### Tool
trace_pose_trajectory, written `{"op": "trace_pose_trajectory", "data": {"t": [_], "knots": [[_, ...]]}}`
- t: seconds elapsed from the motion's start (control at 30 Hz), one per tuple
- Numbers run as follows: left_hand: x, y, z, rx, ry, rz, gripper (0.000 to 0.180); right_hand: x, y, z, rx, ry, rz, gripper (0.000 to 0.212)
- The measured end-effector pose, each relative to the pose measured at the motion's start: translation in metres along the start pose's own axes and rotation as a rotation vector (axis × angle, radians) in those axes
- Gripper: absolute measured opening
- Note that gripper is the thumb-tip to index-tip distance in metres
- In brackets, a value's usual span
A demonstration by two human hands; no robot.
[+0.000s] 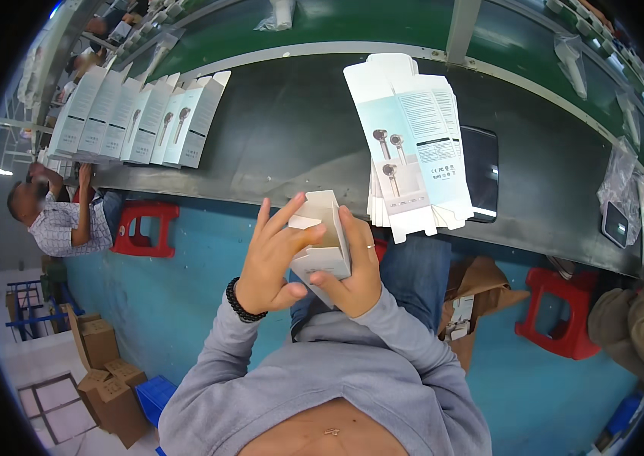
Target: The recorder is folding and assembling product boxes for earphones on an industrial assembly line.
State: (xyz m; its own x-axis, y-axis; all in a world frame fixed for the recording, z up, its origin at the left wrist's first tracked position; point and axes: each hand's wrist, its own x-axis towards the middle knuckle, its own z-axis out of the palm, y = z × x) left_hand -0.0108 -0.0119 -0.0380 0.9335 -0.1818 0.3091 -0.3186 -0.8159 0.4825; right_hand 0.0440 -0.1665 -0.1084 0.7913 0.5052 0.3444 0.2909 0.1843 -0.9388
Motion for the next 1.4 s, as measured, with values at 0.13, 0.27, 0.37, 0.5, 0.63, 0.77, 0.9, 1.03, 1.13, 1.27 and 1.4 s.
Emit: {"op": "trace_pose_trajectory", "data": {"t": [0.13,0.27,0.37,0.5,0.63,0.77,0.9,1.03,1.13,1.27,1.4], "knots": [[0.006,0.001,0.012,-0.310,0.197,0.017,0.041,0.009,-0.016,0.003,0.106,-0.033,-0.106,0.071],[0.014,0.006,0.032,-0.546,0.438,0.100,0.042,0.016,-0.025,0.005,0.346,0.083,0.060,0.043],[0.015,0.007,0.039,-0.534,0.479,0.108,0.051,0.019,-0.027,0.005,0.386,0.095,0.081,0.041],[0.013,0.002,0.042,-0.468,0.578,0.152,0.053,0.019,-0.026,0.011,0.538,0.172,0.042,0.037],[0.011,0.001,0.035,-0.361,0.502,0.270,0.053,0.013,-0.014,0.004,0.262,0.215,-0.114,0.029],[0.014,0.001,0.039,-0.493,0.739,0.332,0.069,0.017,-0.028,-0.007,0.057,-0.112,-0.076,0.022],[0.011,0.000,0.040,-0.419,0.708,0.307,0.093,0.020,-0.038,0.002,0.436,-0.013,0.285,0.019],[0.008,-0.002,0.032,-0.295,0.627,0.249,0.105,0.024,-0.037,0.006,0.401,0.008,0.285,0.021],[0.008,-0.002,0.029,-0.246,0.588,0.257,0.104,0.023,-0.030,0.009,0.386,0.024,0.260,0.025],[0.004,-0.005,0.026,-0.310,0.662,0.239,0.108,0.027,-0.019,0.004,0.332,-0.153,0.011,0.065],[-0.001,-0.004,0.011,-0.648,0.676,0.094,0.095,0.009,-0.003,0.022,0.250,-0.197,-0.037,0.118]]}}
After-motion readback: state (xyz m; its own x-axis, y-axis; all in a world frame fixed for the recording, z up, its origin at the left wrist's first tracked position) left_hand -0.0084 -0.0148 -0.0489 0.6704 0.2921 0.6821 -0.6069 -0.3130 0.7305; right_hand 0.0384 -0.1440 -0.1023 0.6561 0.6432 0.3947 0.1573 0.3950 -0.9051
